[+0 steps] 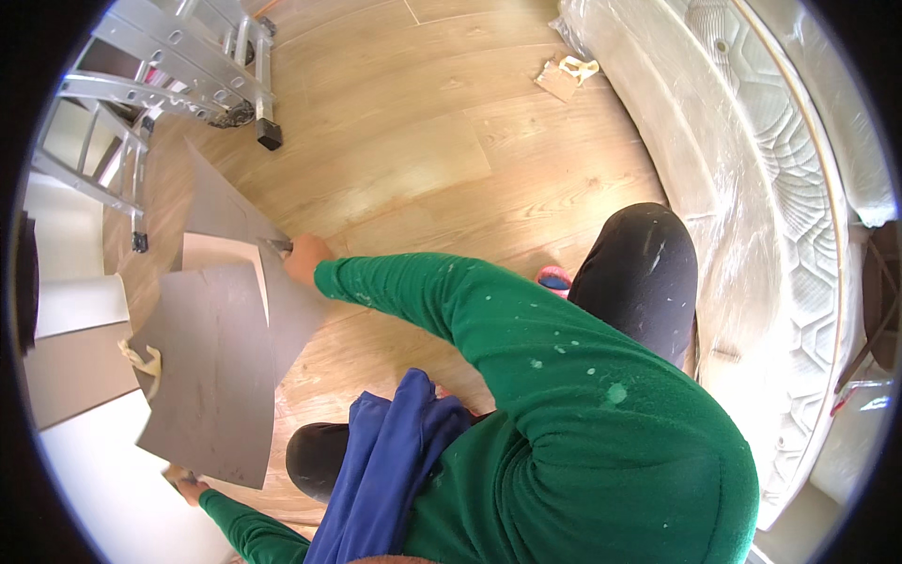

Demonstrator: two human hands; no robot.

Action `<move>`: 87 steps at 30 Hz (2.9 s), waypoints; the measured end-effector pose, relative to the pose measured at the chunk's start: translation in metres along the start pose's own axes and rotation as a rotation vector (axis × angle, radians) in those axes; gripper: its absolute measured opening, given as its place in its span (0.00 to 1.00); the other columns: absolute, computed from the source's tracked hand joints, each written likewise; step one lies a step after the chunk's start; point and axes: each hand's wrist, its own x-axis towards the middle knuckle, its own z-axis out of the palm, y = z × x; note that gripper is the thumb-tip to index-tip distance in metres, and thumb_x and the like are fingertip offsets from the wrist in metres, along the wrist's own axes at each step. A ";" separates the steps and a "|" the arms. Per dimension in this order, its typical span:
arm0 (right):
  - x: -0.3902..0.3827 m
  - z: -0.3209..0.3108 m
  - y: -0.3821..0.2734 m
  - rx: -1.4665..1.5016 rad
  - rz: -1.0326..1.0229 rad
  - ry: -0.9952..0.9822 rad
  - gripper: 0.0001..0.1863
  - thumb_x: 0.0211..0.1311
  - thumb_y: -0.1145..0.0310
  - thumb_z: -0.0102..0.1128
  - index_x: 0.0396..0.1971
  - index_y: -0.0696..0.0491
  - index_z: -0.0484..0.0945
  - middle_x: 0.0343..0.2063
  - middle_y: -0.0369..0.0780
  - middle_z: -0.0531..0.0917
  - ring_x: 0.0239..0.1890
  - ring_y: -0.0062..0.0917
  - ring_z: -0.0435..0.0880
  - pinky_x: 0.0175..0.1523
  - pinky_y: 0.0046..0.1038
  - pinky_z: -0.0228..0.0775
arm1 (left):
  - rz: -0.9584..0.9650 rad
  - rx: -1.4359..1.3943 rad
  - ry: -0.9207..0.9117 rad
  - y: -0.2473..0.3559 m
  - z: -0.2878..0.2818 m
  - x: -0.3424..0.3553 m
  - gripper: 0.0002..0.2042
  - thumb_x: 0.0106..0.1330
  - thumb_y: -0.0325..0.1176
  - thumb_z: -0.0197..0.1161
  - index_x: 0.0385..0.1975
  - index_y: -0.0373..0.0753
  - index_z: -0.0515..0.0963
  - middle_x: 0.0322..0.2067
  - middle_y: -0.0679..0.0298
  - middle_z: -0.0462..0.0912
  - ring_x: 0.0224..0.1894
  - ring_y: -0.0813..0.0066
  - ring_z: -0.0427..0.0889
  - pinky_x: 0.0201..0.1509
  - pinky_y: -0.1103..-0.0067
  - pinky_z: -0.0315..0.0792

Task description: The person applies wood filler to gaps in the flooring using a spreader.

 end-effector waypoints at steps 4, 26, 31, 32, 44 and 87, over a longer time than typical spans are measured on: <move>-0.002 -0.020 0.028 -0.050 0.141 -0.101 0.20 0.58 0.57 0.66 0.36 0.62 0.84 0.31 0.53 0.86 0.35 0.46 0.85 0.41 0.42 0.76 | -0.071 0.517 -0.003 0.069 0.017 -0.105 0.23 0.55 0.28 0.68 0.54 0.40 0.80 0.49 0.61 0.86 0.48 0.69 0.86 0.52 0.73 0.80; 0.006 -0.343 -0.142 0.535 -0.110 -0.531 0.14 0.59 0.68 0.68 0.40 0.62 0.82 0.38 0.41 0.85 0.31 0.26 0.85 0.32 0.28 0.81 | -0.283 -1.785 -1.604 0.582 0.037 -0.488 0.25 0.79 0.38 0.48 0.71 0.35 0.57 0.71 0.51 0.60 0.68 0.59 0.67 0.72 0.62 0.61; 0.012 -0.390 -0.078 0.499 -0.056 -0.543 0.17 0.61 0.63 0.68 0.44 0.61 0.85 0.36 0.39 0.87 0.34 0.22 0.83 0.33 0.25 0.75 | -0.262 -1.629 -1.670 0.622 0.057 -0.557 0.23 0.78 0.36 0.51 0.68 0.32 0.62 0.66 0.54 0.70 0.67 0.61 0.69 0.72 0.64 0.62; 0.017 -0.405 -0.065 0.580 -0.051 -0.617 0.19 0.63 0.60 0.67 0.46 0.60 0.84 0.38 0.39 0.87 0.35 0.22 0.83 0.35 0.25 0.75 | -0.236 -1.570 -1.600 0.631 0.059 -0.574 0.23 0.78 0.36 0.52 0.67 0.32 0.63 0.65 0.54 0.70 0.66 0.61 0.70 0.72 0.64 0.62; 0.180 -0.782 0.322 -0.463 0.552 1.318 0.47 0.46 0.42 0.69 0.60 0.59 0.66 0.55 0.51 0.76 0.54 0.43 0.79 0.59 0.40 0.72 | -0.171 -1.372 -1.515 0.618 0.083 -0.613 0.22 0.77 0.35 0.53 0.65 0.30 0.65 0.62 0.54 0.73 0.64 0.62 0.73 0.67 0.65 0.67; 0.040 -0.192 -0.144 0.317 -0.007 -1.218 0.35 0.73 0.47 0.54 0.69 0.56 0.64 0.52 0.42 0.81 0.52 0.27 0.79 0.54 0.30 0.72 | -0.400 -1.738 -0.883 0.475 0.038 -0.460 0.24 0.77 0.38 0.53 0.67 0.34 0.63 0.64 0.58 0.71 0.66 0.63 0.70 0.71 0.66 0.63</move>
